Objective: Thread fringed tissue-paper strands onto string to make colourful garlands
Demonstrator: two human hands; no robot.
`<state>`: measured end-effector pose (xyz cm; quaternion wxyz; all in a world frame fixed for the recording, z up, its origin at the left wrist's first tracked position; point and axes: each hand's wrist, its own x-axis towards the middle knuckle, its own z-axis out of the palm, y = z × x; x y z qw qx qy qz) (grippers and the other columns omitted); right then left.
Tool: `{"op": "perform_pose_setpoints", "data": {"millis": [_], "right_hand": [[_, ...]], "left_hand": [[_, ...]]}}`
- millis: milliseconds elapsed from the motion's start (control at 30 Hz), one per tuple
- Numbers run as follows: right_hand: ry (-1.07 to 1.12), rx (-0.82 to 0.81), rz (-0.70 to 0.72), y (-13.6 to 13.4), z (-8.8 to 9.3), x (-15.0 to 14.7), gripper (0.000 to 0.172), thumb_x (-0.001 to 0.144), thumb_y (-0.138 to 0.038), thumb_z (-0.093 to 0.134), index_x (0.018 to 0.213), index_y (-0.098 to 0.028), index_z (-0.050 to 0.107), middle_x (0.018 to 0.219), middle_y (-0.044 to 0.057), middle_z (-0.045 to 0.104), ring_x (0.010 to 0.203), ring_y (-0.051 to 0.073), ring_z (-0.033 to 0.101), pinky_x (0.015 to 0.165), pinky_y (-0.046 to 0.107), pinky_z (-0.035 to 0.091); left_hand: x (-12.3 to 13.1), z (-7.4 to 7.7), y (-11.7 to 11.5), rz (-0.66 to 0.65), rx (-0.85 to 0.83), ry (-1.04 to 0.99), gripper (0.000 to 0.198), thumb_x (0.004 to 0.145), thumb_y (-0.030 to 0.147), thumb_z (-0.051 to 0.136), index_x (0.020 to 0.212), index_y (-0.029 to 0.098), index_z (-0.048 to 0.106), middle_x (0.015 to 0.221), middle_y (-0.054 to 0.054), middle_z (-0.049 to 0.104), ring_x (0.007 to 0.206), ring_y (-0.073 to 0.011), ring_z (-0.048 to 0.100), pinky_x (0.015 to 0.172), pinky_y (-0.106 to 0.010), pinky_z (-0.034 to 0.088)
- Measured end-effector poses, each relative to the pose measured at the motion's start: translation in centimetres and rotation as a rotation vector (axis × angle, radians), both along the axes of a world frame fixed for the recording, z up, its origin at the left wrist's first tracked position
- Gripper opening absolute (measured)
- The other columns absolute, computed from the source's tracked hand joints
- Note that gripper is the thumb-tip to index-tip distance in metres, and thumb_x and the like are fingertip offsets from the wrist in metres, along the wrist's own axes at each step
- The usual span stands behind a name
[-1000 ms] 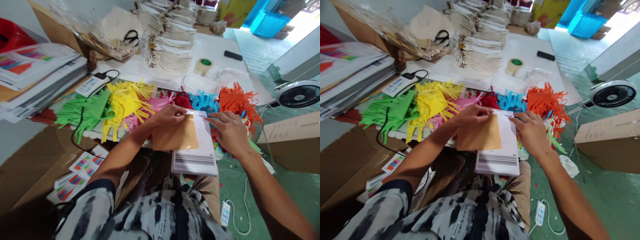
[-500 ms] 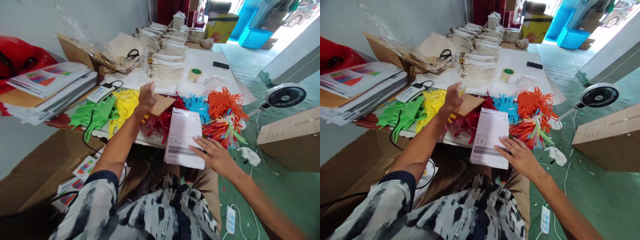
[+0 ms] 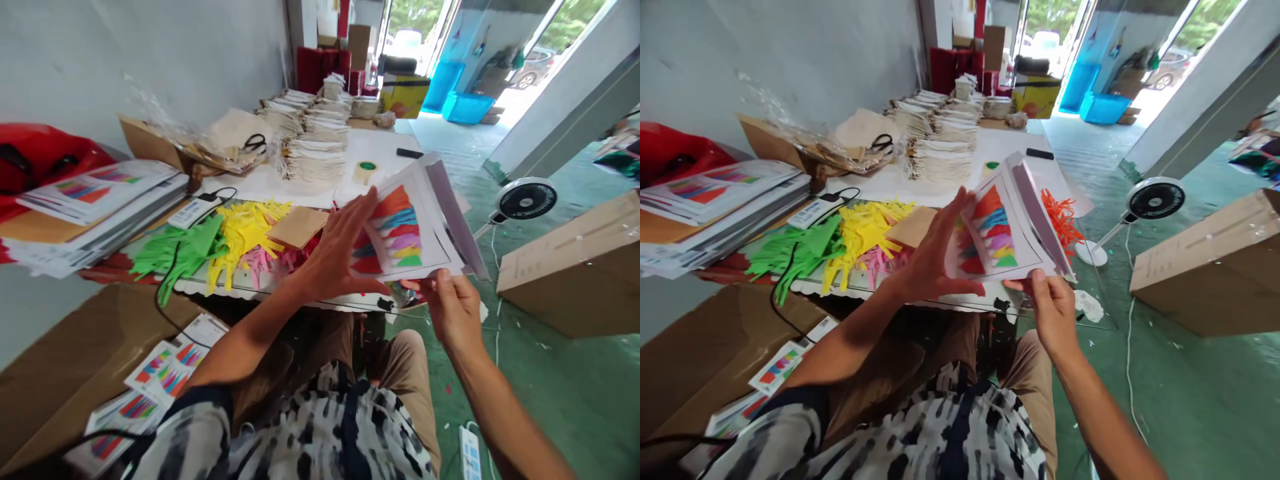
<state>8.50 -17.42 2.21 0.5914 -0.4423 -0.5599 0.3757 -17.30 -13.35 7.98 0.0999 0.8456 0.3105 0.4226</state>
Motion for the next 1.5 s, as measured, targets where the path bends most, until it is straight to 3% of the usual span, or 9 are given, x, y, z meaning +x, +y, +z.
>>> {"op": "perform_pose_setpoints", "data": {"millis": [233,467,567,833,1000,1133,1233,1333,1500], "right_hand": [[0.612,-0.148,0.087,-1.9,0.2,-5.7,0.040,0.083,-0.061,0.084,0.082,-0.025,0.067,0.078,-0.004,0.072,0.078,0.015,0.075,0.092,0.037,0.067],[0.687,-0.264,0.214,-1.9,-1.7,-6.0,0.041,0.081,-0.066,0.081,0.087,-0.027,0.070,0.093,0.001,0.076,0.109,0.024,0.075,0.106,0.048,0.060],[0.629,-0.273,0.054,-1.4,-2.4,-5.0,0.046,0.082,-0.070,0.077,0.097,-0.026,0.071,0.102,0.002,0.076,0.103,0.023,0.074,0.095,0.045,0.063],[0.037,-0.388,-0.037,-0.7,-6.5,-4.6,0.066,0.091,-0.085,0.048,0.093,-0.021,0.067,0.083,0.002,0.074,0.071,0.019,0.064,0.064,0.031,0.053],[-0.351,-0.432,0.094,-0.8,-3.5,-1.4,0.054,0.094,-0.070,0.060,0.075,-0.021,0.073,0.061,0.003,0.068,0.058,0.020,0.062,0.062,0.031,0.047],[-1.169,-0.050,-0.239,4.1,0.4,4.9,0.039,0.105,-0.037,0.046,0.129,-0.022,0.073,0.114,0.014,0.079,0.099,0.029,0.073,0.081,0.036,0.053],[-1.509,0.113,-0.194,9.9,0.8,8.5,0.063,0.098,-0.015,0.049,0.160,-0.022,0.051,0.158,0.021,0.056,0.137,0.036,0.060,0.099,0.046,0.054],[-1.671,0.167,0.003,14.3,-0.7,9.9,0.063,0.097,-0.010,0.049,0.158,-0.025,0.054,0.176,0.019,0.032,0.147,0.037,0.052,0.109,0.054,0.050],[-1.670,0.303,0.081,15.9,-0.5,11.7,0.039,0.097,-0.007,0.053,0.131,-0.013,0.072,0.174,0.020,0.036,0.155,0.035,0.042,0.122,0.054,0.034]], "left_hand": [[2.6,2.0,-0.1,0.223,0.055,0.178,0.141,0.072,0.087,0.076,0.173,0.033,-0.006,0.181,-0.018,-0.006,0.166,-0.0523,-0.002,0.127,-0.079,0.011],[1.0,1.2,1.2,0.244,0.093,0.440,0.136,0.070,0.079,0.083,0.174,0.029,0.009,0.175,-0.022,0.023,0.161,-0.0509,0.022,0.129,-0.079,0.002],[0.5,0.1,1.6,0.227,0.118,0.499,0.129,0.074,0.077,0.081,0.173,0.029,0.015,0.174,-0.021,0.026,0.161,-0.0479,0.025,0.131,-0.075,0.000],[-0.9,-2.5,4.7,-0.044,0.095,0.701,0.093,0.087,0.020,0.075,0.168,0.030,0.032,0.179,-0.012,0.027,0.168,-0.0363,0.018,0.134,-0.068,-0.002],[-1.0,-4.6,6.0,-0.056,-0.084,0.740,0.097,0.082,0.004,0.065,0.168,0.032,0.033,0.180,-0.011,0.025,0.169,-0.0354,0.015,0.132,-0.073,0.011],[0.2,-4.5,4.8,-0.027,-0.167,0.750,0.099,0.072,0.005,0.073,0.162,0.034,0.046,0.179,-0.011,0.027,0.167,-0.0417,0.016,0.129,-0.078,0.011],[2.6,-5.0,2.5,0.088,-0.157,0.594,0.077,0.082,0.024,0.077,0.156,0.029,0.055,0.166,-0.014,0.046,0.156,-0.0399,0.038,0.129,-0.067,0.025],[5.6,-6.7,0.4,0.341,-0.121,0.453,0.069,0.088,0.050,0.076,0.149,0.022,0.058,0.146,-0.017,0.059,0.134,-0.0379,0.054,0.113,-0.057,0.045],[7.3,-8.5,-0.3,0.489,-0.109,0.554,0.032,0.094,0.027,0.067,0.124,0.015,0.070,0.118,-0.016,0.068,0.112,-0.0333,0.062,0.096,-0.048,0.053]]}}
